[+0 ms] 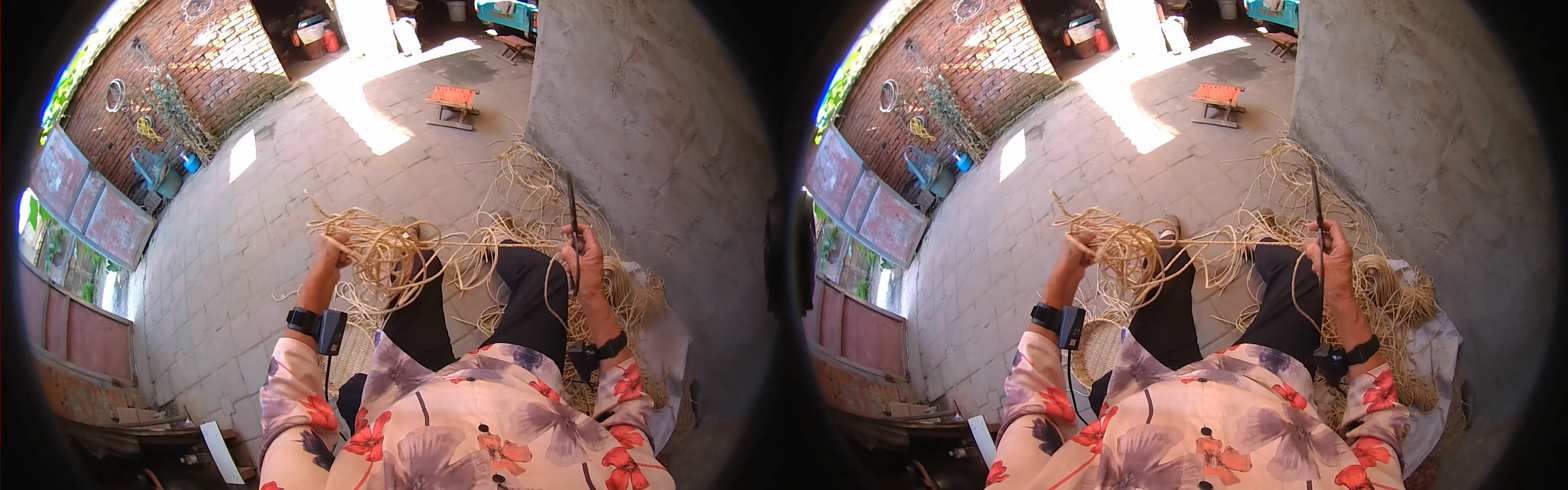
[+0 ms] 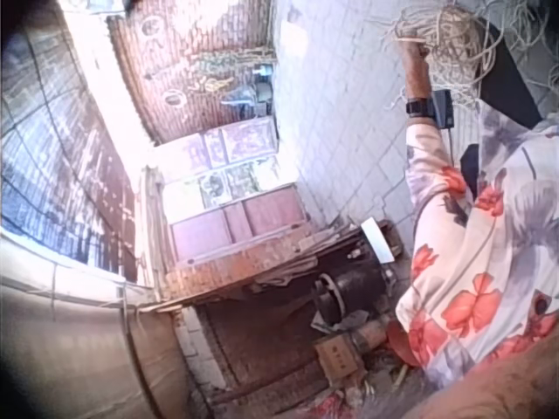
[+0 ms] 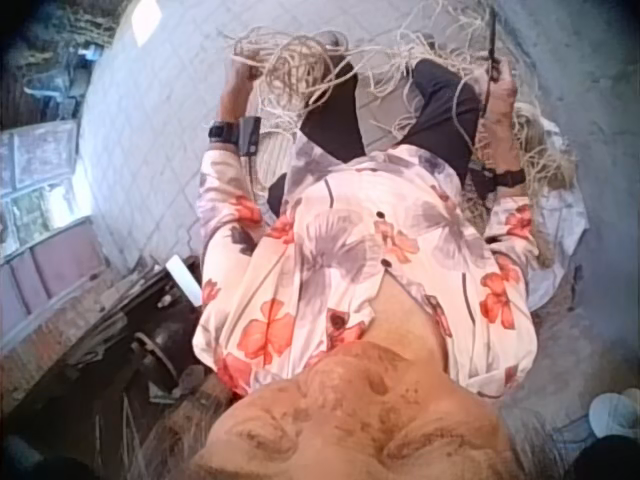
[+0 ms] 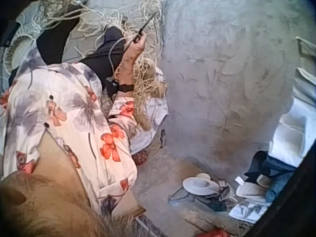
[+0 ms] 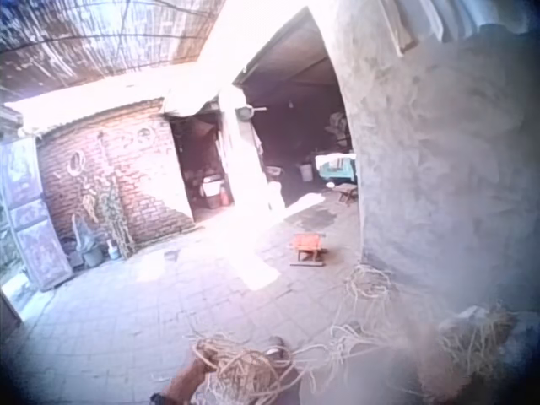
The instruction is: The person pulls lengths of rope from a pile, looping and knotting them together to form a mesh pattern while trimming excess fibers with shears.
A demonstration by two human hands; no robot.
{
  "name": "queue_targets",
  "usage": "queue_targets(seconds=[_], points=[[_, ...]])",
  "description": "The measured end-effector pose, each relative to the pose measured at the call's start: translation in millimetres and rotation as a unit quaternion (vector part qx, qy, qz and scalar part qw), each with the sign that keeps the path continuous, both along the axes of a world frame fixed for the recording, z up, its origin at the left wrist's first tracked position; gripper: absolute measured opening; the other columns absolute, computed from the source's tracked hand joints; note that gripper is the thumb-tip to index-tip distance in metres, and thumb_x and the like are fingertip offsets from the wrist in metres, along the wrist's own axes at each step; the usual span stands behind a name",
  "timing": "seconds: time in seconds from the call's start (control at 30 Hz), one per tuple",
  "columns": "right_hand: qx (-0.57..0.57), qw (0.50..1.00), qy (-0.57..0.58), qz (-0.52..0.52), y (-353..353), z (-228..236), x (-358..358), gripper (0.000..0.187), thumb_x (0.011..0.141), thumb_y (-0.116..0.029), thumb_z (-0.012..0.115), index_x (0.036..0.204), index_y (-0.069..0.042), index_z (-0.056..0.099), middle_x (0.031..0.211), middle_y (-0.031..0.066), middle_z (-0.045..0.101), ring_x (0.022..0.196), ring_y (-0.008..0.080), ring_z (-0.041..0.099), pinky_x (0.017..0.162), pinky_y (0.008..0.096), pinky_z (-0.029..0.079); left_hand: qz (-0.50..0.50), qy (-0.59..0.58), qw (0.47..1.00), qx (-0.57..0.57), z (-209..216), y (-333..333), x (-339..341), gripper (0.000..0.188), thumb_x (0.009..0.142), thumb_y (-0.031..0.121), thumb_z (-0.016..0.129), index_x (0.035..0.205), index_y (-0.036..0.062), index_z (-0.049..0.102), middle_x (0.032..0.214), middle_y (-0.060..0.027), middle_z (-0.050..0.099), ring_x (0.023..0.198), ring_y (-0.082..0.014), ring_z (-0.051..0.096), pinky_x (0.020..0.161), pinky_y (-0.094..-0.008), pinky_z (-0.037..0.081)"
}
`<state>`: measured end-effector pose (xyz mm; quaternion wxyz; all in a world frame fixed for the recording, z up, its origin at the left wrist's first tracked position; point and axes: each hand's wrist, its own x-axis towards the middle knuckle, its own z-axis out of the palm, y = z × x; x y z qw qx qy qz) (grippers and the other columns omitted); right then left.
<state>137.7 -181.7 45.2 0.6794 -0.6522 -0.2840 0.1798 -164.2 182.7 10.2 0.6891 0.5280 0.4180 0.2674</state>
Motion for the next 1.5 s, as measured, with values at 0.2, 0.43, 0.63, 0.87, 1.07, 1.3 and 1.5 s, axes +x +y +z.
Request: queue_targets(seconds=[0.2,0.43,0.63,0.87,1.07,1.3,1.5], points=[[0.05,0.999,0.005,-0.001,-11,24,1,0.03,0.082,-0.001,0.059,0.111,-0.006,0.052,0.072,-0.0076,0.045,0.053,-0.0007,0.039,0.045,0.0143,0.031,0.226,0.113,0.845,0.47,-1,29,-21,0.025,0.079,0.013,0.068,0.1,0.0047,0.057,0.072,-0.0007,0.055,0.057,-0.0097,0.052,0.048,-0.0237,0.043],[0.05,0.995,-0.034,-0.08,-56,16,31,0.027,0.084,-0.006,0.061,0.109,-0.007,0.051,0.074,-0.0059,0.048,0.056,0.0003,0.043,0.047,0.0149,0.034,-0.298,0.09,0.944,0.109,-14,-85,-74,0.053,0.08,0.018,0.07,0.129,0.0087,0.05,0.088,-0.0032,0.062,0.07,-0.0098,0.056,0.057,-0.0243,0.046],[0.058,0.998,-0.001,0.027,-56,25,16,0.032,0.083,-0.014,0.064,0.111,-0.007,0.05,0.076,-0.0028,0.049,0.063,0.0037,0.047,0.056,0.0165,0.04,0.077,0.383,0.794,0.466,9,16,-150,0.029,0.082,0.012,0.065,0.11,0.0074,0.062,0.067,-0.0042,0.061,0.054,-0.0109,0.054,0.049,-0.0284,0.043],[0.035,0.999,-0.004,0.034,-60,27,10,0.032,0.084,-0.015,0.062,0.112,-0.006,0.05,0.077,-0.0025,0.049,0.065,0.0044,0.049,0.058,0.0175,0.04,-0.178,0.093,0.736,0.646,76,-121,40,0.021,0.078,0.014,0.066,0.098,0.0089,0.063,0.07,-0.008,0.062,0.057,-0.0212,0.056,0.054,-0.0342,0.044],[0.009,0.998,-0.037,0.05,-64,30,7,0.031,0.083,-0.011,0.063,0.111,-0.007,0.05,0.078,-0.0043,0.048,0.062,0.0016,0.046,0.055,0.0158,0.038,-0.26,0.28,0.631,0.675,28,-118,69,0.025,0.073,0.024,0.066,0.094,0.0116,0.063,0.077,-0.0112,0.065,0.071,-0.0318,0.063,0.065,-0.0445,0.047],[-0.028,0.998,-0.052,-0.013,-70,12,18,0.029,0.083,-0.006,0.06,0.111,-0.008,0.052,0.077,-0.0068,0.046,0.058,-0.0015,0.04,0.048,0.0144,0.029,-0.071,0.277,0.704,0.651,78,-82,53,0.016,0.073,0.016,0.061,0.088,0.0119,0.062,0.073,-0.0103,0.065,0.068,-0.03,0.064,0.06,-0.0398,0.048],[0.103,0.992,-0.05,-0.06,-117,-27,89,0.026,0.086,-0.003,0.057,0.111,-0.007,0.052,0.074,-0.0066,0.045,0.057,-0.0002,0.038,0.049,0.0157,0.029,0.026,0.313,0.697,0.644,54,-39,-3,0.013,0.073,0.015,0.059,0.086,0.0115,0.059,0.074,-0.011,0.063,0.067,-0.0325,0.062,0.059,-0.042,0.047]])
